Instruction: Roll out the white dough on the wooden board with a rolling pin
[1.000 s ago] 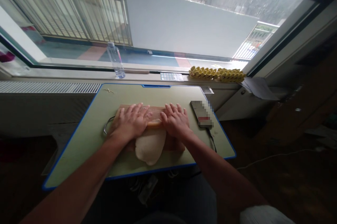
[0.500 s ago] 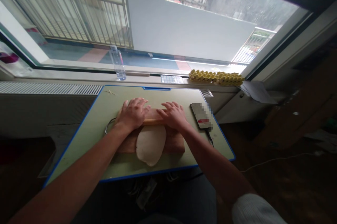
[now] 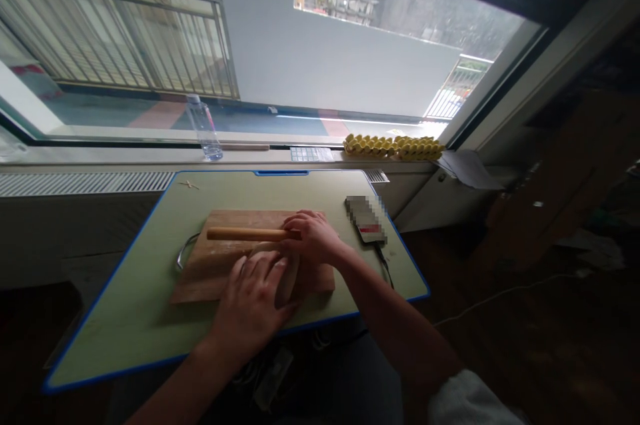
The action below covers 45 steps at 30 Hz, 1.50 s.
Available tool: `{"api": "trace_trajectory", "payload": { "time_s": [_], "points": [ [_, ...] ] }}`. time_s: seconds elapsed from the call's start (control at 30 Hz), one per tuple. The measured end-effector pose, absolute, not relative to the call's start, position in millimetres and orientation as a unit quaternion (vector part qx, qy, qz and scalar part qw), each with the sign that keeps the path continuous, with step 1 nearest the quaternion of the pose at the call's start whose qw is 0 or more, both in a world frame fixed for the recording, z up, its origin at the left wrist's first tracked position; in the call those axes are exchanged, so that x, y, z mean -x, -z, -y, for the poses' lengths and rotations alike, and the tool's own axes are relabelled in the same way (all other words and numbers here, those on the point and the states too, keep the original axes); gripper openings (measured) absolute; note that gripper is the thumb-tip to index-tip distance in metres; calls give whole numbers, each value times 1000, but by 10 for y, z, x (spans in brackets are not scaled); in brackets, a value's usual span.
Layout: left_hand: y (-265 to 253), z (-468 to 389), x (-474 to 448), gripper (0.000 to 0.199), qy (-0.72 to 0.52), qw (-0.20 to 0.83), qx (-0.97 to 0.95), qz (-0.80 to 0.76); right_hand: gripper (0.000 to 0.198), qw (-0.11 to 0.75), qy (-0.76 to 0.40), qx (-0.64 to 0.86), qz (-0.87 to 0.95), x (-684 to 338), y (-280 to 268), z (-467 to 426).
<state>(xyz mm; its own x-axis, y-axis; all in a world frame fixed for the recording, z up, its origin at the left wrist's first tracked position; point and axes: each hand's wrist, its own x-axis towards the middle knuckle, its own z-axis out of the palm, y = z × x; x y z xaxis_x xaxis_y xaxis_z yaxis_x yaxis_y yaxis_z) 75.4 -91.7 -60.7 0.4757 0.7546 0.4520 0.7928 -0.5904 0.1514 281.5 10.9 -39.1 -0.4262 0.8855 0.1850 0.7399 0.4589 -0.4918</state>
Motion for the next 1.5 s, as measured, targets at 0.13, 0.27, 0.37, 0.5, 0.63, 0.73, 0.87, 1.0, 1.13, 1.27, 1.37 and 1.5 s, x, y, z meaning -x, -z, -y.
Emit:
{"api": "trace_trajectory", "payload": {
  "time_s": [0.13, 0.27, 0.37, 0.5, 0.63, 0.73, 0.87, 1.0, 1.13, 1.27, 1.37, 1.5],
  "points": [
    [486, 882, -752, 47, 195, 36, 863, 465, 25, 222, -188, 534, 794, -2821, 360, -181],
    [241, 823, -645, 31, 175, 51, 861, 475, 15, 246, -190, 550, 775, -2851, 307, -197],
    [161, 679, -539, 23, 178, 65, 856, 480, 15, 263, -190, 568, 757, -2863, 297, -179],
    [262, 477, -436, 25, 223, 33, 862, 455, 16, 270, -192, 586, 740, -2885, 308, -145],
    [440, 430, -340, 31, 273, -19, 899, 341, 17, 256, -185, 585, 747, -2915, 301, -84],
    [516, 457, -146, 37, 272, -15, 919, 285, 17, 237, -174, 574, 764, -2926, 285, -2],
    [568, 508, 144, 29, 284, -3, 875, 391, 20, 226, -158, 551, 788, -2888, 267, 103],
    [651, 573, 181, 32, 304, -32, 847, 434, 22, 218, -136, 541, 801, -2752, 246, 156],
    [687, 654, 137, 32, 312, -48, 850, 421, 17, 207, -133, 528, 813, -2600, 242, 212],
    [525, 734, 184, 23, 303, -63, 847, 433, 22, 203, -141, 545, 801, -2544, 267, 315],
    [327, 642, 128, 27, 351, -51, 808, 471, 25, 213, -142, 550, 795, -2537, 286, 388],
    [208, 209, -142, 42, 323, -9, 793, 517, 25, 224, -127, 548, 796, -2544, 316, 417]
  ]
}}
